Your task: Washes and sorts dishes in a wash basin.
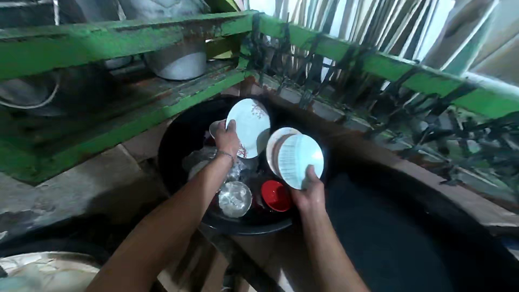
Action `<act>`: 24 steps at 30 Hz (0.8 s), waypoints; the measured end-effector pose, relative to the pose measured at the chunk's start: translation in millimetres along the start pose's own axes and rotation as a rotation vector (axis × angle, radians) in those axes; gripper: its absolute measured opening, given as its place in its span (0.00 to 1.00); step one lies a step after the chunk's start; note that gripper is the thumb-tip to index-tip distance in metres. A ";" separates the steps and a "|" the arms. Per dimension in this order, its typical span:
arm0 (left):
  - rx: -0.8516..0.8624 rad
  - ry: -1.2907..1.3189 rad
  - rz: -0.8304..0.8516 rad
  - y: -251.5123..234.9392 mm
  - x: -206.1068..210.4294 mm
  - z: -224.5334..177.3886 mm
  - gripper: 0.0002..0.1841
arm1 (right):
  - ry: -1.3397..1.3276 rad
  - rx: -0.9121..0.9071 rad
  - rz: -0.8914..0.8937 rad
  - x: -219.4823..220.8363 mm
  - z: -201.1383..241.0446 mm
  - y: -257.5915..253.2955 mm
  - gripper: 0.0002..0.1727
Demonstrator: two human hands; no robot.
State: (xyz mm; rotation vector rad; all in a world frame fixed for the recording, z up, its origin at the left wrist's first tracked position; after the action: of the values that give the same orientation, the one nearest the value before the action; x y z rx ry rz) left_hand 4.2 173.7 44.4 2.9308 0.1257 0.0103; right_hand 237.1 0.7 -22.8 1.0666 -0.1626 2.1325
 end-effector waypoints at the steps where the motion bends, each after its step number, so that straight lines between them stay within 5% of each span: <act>1: -0.028 -0.003 -0.002 -5.2 0.4 5.9 0.24 | -0.027 -0.013 -0.012 -4.9 5.1 -1.6 0.20; 7: -0.219 0.006 0.353 -12.8 40.8 68.2 0.26 | -0.020 -0.042 0.024 -8.2 22.2 1.4 0.19; 10: -0.032 -0.601 0.612 -4.2 64.0 87.9 0.19 | -0.033 -0.051 0.044 -8.5 26.2 5.0 0.18; 12: 0.035 -1.034 0.733 17.9 74.3 98.3 0.24 | -0.072 -0.070 0.059 -7.5 28.7 6.1 0.18; 15: 0.034 -1.364 0.785 31.9 81.6 124.2 0.23 | -0.110 -0.063 0.063 -7.7 28.9 10.4 0.18; 18: 0.034 -1.402 0.831 28.4 84.1 134.6 0.23 | -0.128 -0.052 0.040 -9.7 29.1 12.6 0.18; 24: 0.122 -1.123 0.772 39.7 82.9 87.2 0.24 | -0.130 -0.048 0.029 -15.3 35.1 11.2 0.19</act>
State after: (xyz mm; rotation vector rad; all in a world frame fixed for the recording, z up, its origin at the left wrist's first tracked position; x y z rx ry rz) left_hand 91.4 124.1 -32.9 2.4214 -1.1448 -1.4606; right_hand 258.1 -30.4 -9.1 1.1818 -0.2907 2.0744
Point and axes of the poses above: each hand's wrist, its own y-axis away from the middle knuckle, its own x-axis out of the palm, z = x × y, the point moved 10 cm from there along -y, towards the middle knuckle, and after that the axes turned 7 degrees about -x, right-handed, at the moved point
